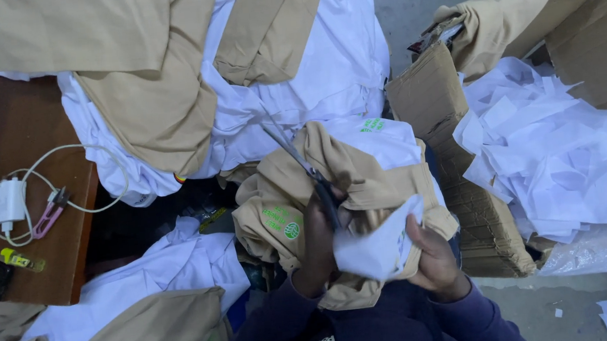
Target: Trimming white labels or excess fabric from tan shirts using scissors in a factory setting.
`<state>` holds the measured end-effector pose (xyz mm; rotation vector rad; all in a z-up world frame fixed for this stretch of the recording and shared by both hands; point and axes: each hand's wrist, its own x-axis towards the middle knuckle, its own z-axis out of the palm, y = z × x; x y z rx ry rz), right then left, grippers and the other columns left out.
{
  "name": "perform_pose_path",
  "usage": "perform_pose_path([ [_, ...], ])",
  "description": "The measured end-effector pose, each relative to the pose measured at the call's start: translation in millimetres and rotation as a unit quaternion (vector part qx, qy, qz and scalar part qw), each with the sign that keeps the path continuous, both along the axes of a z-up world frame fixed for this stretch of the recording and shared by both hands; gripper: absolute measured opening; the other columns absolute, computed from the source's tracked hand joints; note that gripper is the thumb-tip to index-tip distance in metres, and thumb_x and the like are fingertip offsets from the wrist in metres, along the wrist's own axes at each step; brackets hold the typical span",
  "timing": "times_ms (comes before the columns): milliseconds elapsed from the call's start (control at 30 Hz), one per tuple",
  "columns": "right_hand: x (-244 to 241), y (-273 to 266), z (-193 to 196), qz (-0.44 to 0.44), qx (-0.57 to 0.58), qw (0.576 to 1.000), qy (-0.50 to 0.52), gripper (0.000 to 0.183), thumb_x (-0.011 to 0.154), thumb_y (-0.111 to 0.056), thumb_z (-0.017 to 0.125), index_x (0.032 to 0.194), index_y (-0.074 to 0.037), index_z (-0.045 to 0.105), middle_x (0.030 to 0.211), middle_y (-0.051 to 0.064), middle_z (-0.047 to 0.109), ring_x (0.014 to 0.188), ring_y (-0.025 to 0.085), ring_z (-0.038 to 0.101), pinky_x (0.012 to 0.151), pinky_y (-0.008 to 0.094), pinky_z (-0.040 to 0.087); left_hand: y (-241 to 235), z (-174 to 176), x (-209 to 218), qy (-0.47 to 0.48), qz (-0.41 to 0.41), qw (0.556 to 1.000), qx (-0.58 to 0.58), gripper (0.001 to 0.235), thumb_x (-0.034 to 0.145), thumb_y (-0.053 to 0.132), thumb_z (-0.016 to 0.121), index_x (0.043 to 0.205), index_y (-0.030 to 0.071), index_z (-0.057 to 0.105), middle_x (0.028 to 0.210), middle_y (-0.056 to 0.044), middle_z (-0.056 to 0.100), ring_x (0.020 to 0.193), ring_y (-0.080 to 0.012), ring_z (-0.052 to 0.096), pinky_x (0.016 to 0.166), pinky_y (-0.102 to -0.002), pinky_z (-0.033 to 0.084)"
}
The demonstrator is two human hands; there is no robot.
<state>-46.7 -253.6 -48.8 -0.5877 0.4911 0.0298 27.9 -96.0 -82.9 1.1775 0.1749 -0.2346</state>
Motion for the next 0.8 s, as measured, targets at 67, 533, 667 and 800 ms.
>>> perform_pose_path([
  [67, -10, 0, -22, 0.201, 0.204, 0.935, -0.209, 0.082, 0.111, -0.046, 0.061, 0.165, 0.001, 0.021, 0.164, 0.025, 0.043, 0.142, 0.04, 0.054, 0.121, 0.061, 0.041, -2, 9, 13, -0.101, 0.012, 0.969, 0.226, 0.019, 0.088, 0.017, 0.078, 0.097, 0.014, 0.062, 0.103, -0.005, 0.077, 0.096, -0.0187, 0.075, 0.085, -0.032, 0.059],
  [533, 48, -12, -75, 0.021, 0.076, 0.957, -0.279, 0.103, 0.064, 0.023, 0.059, 0.159, -0.012, 0.043, 0.146, 0.022, 0.063, 0.129, 0.045, 0.062, 0.11, 0.068, 0.046, 15, -8, 41, -0.068, -0.139, 0.988, 0.018, 0.036, 0.097, 0.035, 0.066, 0.123, 0.012, 0.059, 0.113, -0.009, 0.069, 0.106, -0.0223, 0.069, 0.094, -0.033, 0.059],
  [667, 19, -17, -114, 0.058, 0.042, 0.957, -0.282, 0.097, 0.072, 0.027, 0.064, 0.16, -0.009, 0.041, 0.148, 0.024, 0.063, 0.133, 0.045, 0.059, 0.112, 0.065, 0.043, 32, -20, 42, -0.109, -0.067, 0.969, -0.21, 0.033, 0.105, 0.038, 0.062, 0.116, 0.007, 0.059, 0.108, -0.005, 0.067, 0.101, -0.0112, 0.068, 0.091, -0.023, 0.058],
  [800, 15, -11, -82, 0.112, -0.029, 0.96, -0.253, 0.083, 0.075, 0.018, 0.07, 0.15, -0.009, 0.048, 0.134, 0.02, 0.069, 0.117, 0.036, 0.065, 0.099, 0.056, 0.051, 46, 53, 38, -0.111, -0.107, 0.965, -0.21, 0.045, 0.091, 0.03, 0.08, 0.12, 0.001, 0.06, 0.101, -0.007, 0.065, 0.093, -0.0159, 0.069, 0.088, -0.03, 0.06],
])
